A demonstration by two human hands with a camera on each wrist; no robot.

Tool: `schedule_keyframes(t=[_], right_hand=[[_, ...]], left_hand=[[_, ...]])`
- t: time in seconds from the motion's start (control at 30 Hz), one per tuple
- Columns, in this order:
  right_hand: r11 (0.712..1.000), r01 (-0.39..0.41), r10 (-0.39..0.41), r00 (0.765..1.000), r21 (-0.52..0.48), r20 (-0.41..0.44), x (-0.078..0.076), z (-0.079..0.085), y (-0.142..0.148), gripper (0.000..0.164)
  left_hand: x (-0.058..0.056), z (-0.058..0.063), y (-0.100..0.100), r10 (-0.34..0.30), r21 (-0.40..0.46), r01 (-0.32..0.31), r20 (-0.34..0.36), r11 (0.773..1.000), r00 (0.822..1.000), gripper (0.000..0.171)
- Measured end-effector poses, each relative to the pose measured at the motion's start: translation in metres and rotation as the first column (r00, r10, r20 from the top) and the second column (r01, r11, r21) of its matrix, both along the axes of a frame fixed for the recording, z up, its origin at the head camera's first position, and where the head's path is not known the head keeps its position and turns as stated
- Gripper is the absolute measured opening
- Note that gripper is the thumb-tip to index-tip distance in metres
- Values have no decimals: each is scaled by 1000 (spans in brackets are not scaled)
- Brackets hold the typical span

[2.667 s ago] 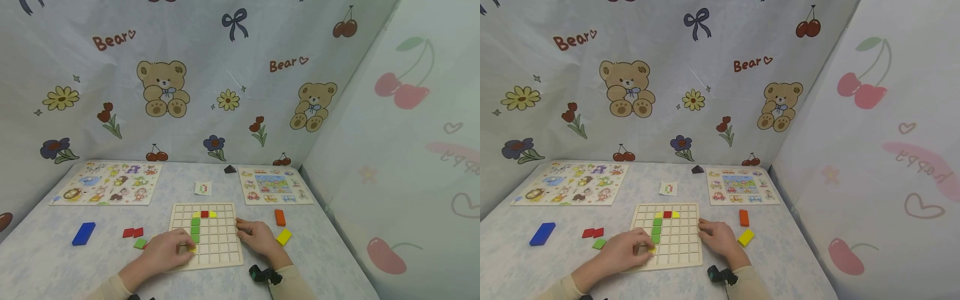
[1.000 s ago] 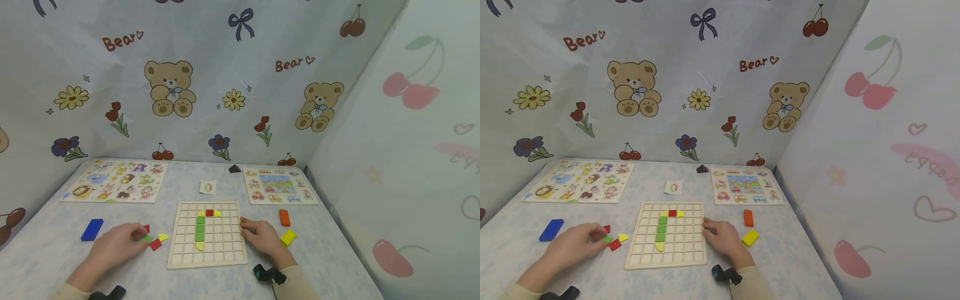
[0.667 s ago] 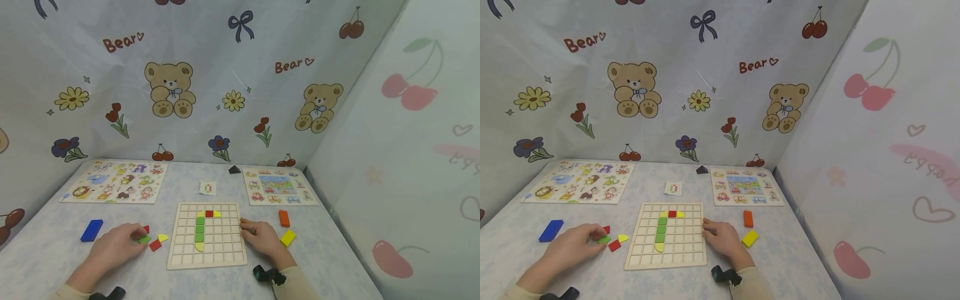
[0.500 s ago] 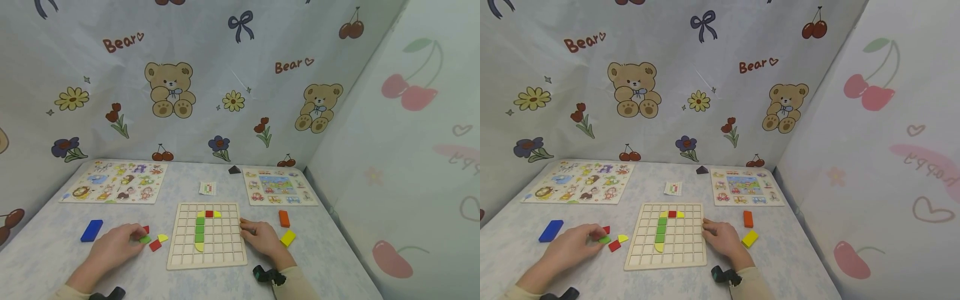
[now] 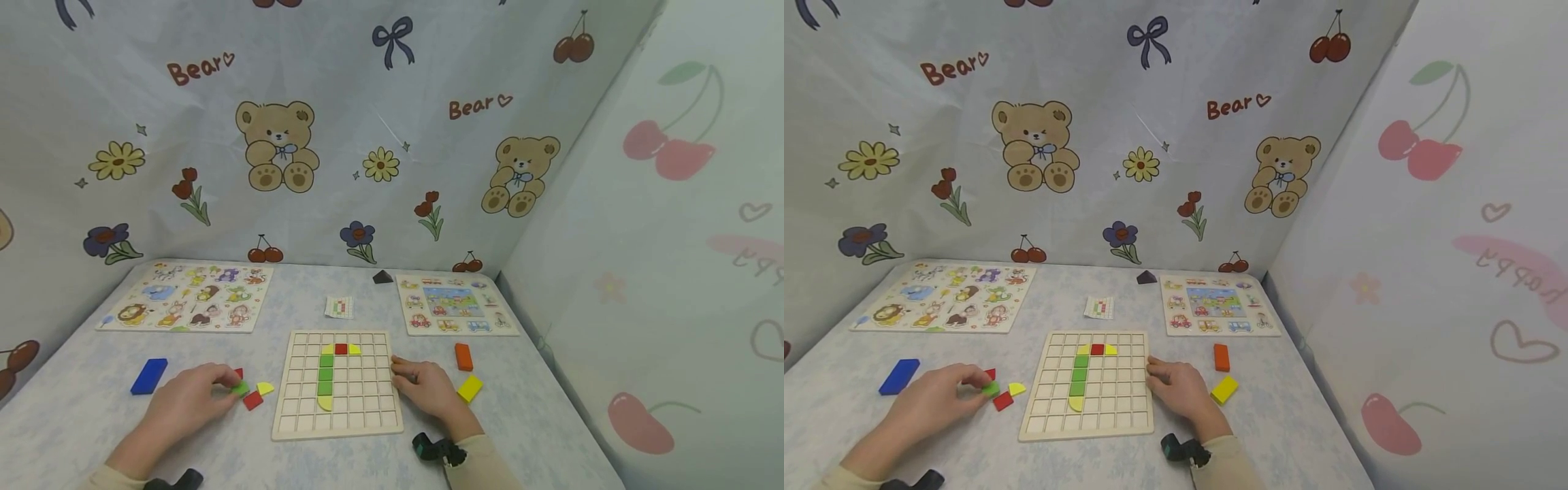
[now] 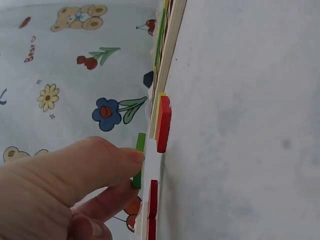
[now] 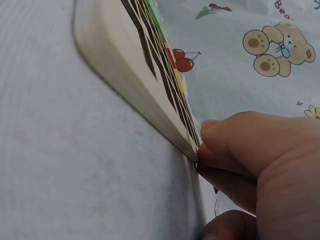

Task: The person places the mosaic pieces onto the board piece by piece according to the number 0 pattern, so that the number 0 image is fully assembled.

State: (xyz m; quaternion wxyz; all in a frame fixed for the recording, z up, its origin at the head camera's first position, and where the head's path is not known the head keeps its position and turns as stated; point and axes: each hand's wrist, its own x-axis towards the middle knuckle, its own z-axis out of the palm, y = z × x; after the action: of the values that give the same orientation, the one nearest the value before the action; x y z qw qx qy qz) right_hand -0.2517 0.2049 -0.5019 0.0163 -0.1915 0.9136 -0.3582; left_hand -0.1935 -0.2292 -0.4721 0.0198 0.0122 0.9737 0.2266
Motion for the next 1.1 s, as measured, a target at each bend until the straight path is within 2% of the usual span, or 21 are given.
schedule_keyframes(t=[0.33, 0.57, 0.7, 0.8, 0.9, 1.1], right_hand=[[1000, 7, -7, 1000, 5, -5, -1, 1, -1, 37], [1000, 4, -4, 1000, 25, -14, -1, 0, 0, 37], [1000, -1, 1, 1000, 27, -9, -2, -1, 1, 37], [999, -1, 2, 1000, 36, -5, -3, -2, 1, 37], [999, 0, 0, 1000, 47, -3, -3, -1, 1, 37], [999, 5, -6, 1000, 48, 7, -2, 0, 0, 37]], left_hand=[[-1, 7, 22, -116, 0, 116, -51, 993, 992, 16], [-3, 18, 68, -211, 17, 213, -63, 977, 975, 19], [-9, 16, 96, -306, 15, 308, -86, 951, 948, 16], [-14, 8, 113, -376, -2, 378, -121, 926, 919, 12], [-17, 1, 125, -423, 2, 427, -130, 904, 897, 10], [-15, -2, 138, -464, 36, 472, -136, 881, 875, 9]])
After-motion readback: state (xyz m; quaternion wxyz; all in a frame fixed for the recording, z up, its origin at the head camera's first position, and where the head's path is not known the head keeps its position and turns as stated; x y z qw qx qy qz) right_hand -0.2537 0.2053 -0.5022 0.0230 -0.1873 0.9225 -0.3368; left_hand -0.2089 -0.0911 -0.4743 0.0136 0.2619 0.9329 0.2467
